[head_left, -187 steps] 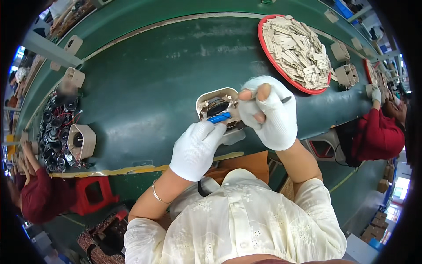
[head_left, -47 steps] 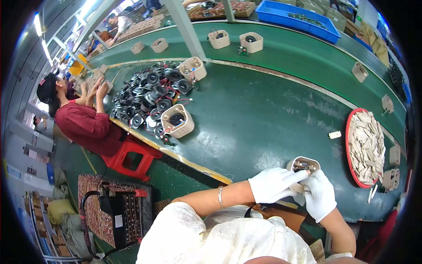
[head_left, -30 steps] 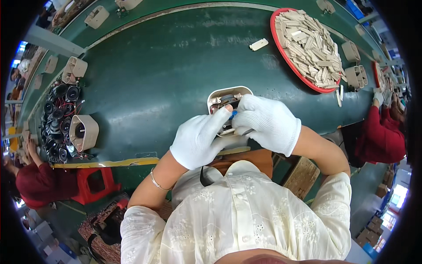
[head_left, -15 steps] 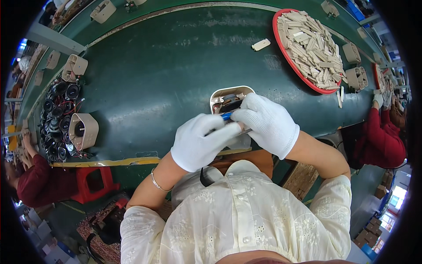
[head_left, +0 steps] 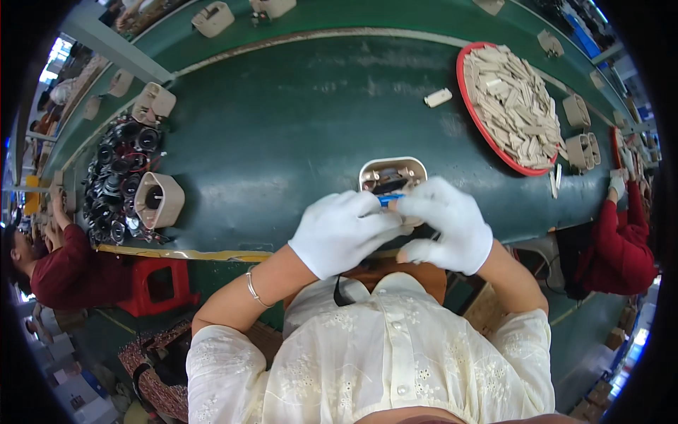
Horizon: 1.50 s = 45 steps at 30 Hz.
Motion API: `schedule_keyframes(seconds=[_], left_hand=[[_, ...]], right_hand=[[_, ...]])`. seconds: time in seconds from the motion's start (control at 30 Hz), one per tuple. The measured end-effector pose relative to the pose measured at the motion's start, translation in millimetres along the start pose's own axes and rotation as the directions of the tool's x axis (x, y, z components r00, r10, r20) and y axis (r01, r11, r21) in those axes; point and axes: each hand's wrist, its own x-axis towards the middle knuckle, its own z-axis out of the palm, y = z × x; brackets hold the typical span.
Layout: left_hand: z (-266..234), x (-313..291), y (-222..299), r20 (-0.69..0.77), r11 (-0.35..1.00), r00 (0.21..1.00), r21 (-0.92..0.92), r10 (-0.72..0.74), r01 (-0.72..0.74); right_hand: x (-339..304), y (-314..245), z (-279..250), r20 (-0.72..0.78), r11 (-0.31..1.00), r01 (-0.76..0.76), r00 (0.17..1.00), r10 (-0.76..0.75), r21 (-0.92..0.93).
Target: Assembling electronic components into plastic housings at a factory assembly line.
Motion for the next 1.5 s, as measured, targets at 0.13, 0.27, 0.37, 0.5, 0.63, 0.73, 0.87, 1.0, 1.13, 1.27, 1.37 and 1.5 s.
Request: schedule_keyframes(seconds=[0.13,0.27,0.37,0.5,0.63,0.73,0.87,1.0,1.13,1.27,1.37,1.5], left_hand=[[-7.2,-1.2,-4.3,0.110,0.996,0.994,-0.085,-0.008,0.018],[-11.5,-3.1,-15.1,0.189,0.991,0.982,-0.133,0.009,0.017],[-24.2,-1.5,-11.1,0.238,0.998,0.971,-0.054,0.027,-0.015],[-12.6,1.7,-15.7,0.116,0.988,0.987,-0.126,0.107,-0.092],[-3.1,13.9,-38.4,0.047,0.989,0.998,-0.148,0.034,-0.026],[-1.2,31.7,-52.0,0.002,1.000,1.000,-0.024,0.006,-0.006],[11.2,82.1,-97.4,-0.070,0.991,0.997,0.128,-0.035,0.043],[0.2,174.4,-163.5,-0.213,0.935,0.974,0.326,-0.072,0.140],[-34.4,167.2,-256.9,-0.444,0.863,0.878,0.357,-0.180,0.358],[-59.4,147.7,-328.8,-0.637,0.648,0.658,0.311,-0.401,0.696],[-70.1,159.6,-356.8,-0.638,0.592,0.648,0.350,-0.416,0.725],[-78.2,165.2,-378.9,-0.673,0.660,0.658,0.329,-0.337,0.676]], right_hand=[[0.0,8.9,17.7,-0.069,0.965,0.112,0.989,-0.132,-0.237],[3.2,-0.3,-1.0,-0.283,0.999,0.042,0.958,-0.033,0.025],[8.8,-9.7,-18.9,-0.646,0.974,0.135,0.763,0.014,0.181],[21.5,12.7,-24.8,-0.609,0.972,-0.004,0.779,0.151,0.236],[17.1,60.9,-10.6,-0.401,0.721,-0.285,0.676,0.618,0.632],[7.6,82.2,-9.0,-0.405,0.608,-0.242,0.556,0.726,0.756],[8.7,84.7,-7.5,-0.415,0.603,-0.233,0.538,0.734,0.763],[21.4,88.1,1.4,-0.478,0.666,-0.343,0.492,0.728,0.662],[27.7,75.1,-7.1,-0.369,0.617,-0.350,0.562,0.740,0.705],[28.2,68.1,-5.9,-0.352,0.649,-0.408,0.595,0.723,0.642],[20.4,67.8,-8.1,-0.349,0.635,-0.457,0.564,0.748,0.622],[13.9,70.5,-7.8,-0.355,0.634,-0.429,0.567,0.744,0.643]])
